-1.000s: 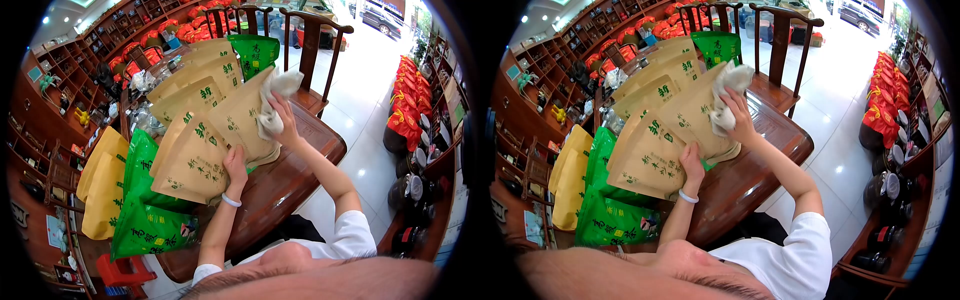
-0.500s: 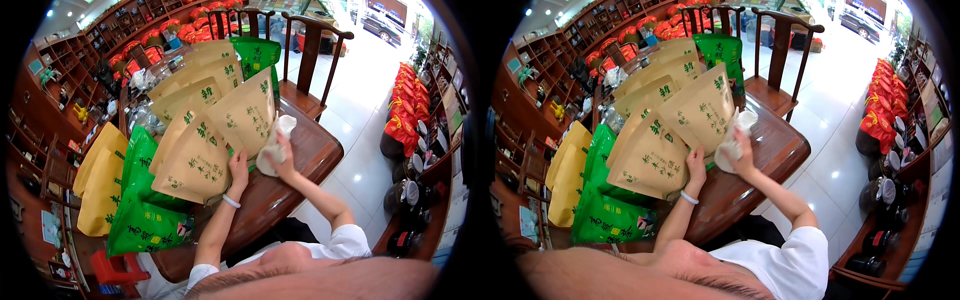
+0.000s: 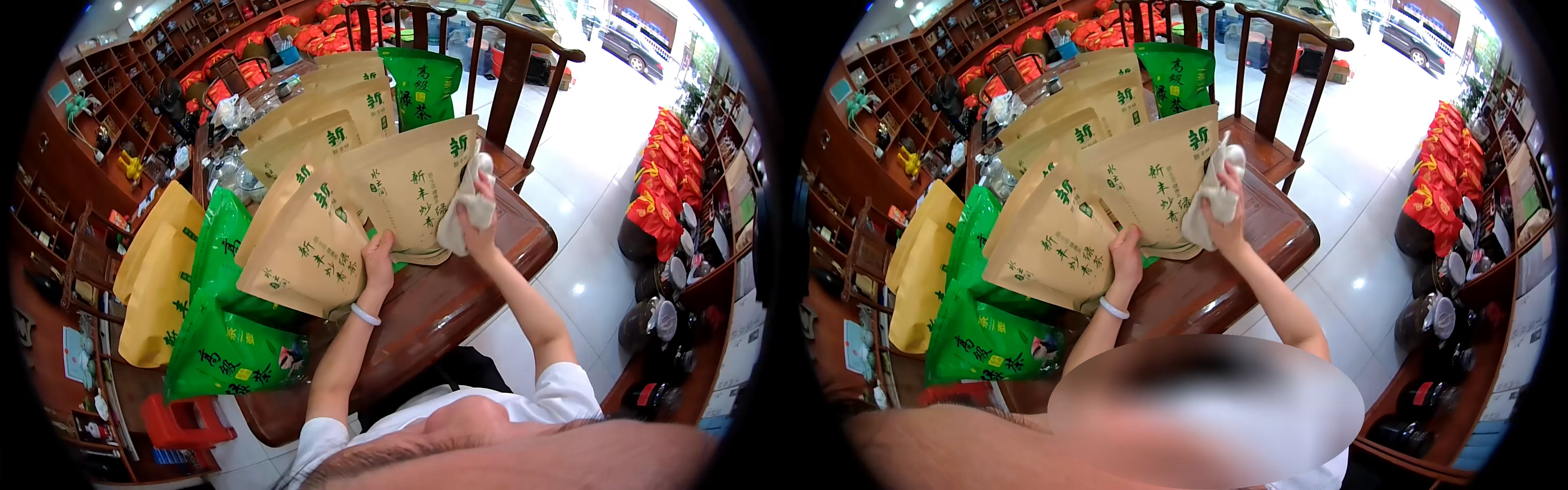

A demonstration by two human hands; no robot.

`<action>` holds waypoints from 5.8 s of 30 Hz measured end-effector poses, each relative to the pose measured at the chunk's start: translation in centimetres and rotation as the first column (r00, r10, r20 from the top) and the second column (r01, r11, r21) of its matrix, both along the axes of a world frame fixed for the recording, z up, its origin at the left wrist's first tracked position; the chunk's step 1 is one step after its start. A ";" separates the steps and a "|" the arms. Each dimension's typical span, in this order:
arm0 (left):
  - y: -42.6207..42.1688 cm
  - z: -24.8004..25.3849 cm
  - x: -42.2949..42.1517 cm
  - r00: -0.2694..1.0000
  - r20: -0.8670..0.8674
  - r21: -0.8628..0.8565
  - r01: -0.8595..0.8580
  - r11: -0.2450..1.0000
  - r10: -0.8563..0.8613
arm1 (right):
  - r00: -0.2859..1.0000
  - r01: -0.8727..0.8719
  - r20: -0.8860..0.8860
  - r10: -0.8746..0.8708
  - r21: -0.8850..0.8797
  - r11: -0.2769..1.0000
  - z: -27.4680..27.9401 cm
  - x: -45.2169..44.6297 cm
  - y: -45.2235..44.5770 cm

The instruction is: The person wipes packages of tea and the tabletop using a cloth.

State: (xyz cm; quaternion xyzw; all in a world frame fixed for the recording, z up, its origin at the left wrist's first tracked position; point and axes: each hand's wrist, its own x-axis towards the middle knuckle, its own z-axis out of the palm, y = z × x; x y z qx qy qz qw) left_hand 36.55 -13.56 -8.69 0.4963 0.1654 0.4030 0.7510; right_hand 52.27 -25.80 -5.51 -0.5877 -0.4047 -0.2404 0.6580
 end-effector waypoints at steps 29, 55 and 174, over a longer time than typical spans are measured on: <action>0.1 -1.9 0.2 0.985 0.122 -0.129 0.140 0.982 -0.125 | 0.996 -0.082 0.010 0.091 -0.347 0.934 -2.1 -4.8 -6.3; -0.2 -1.1 0.7 0.988 0.114 -0.167 0.121 0.979 -0.103 | 0.985 -0.119 0.120 0.123 -0.039 0.992 6.3 0.4 -5.5; -1.2 -1.3 -11.0 0.641 -0.447 0.730 -0.143 0.669 0.624 | 0.819 -0.481 -0.408 0.403 -0.107 0.870 -7.7 3.9 11.2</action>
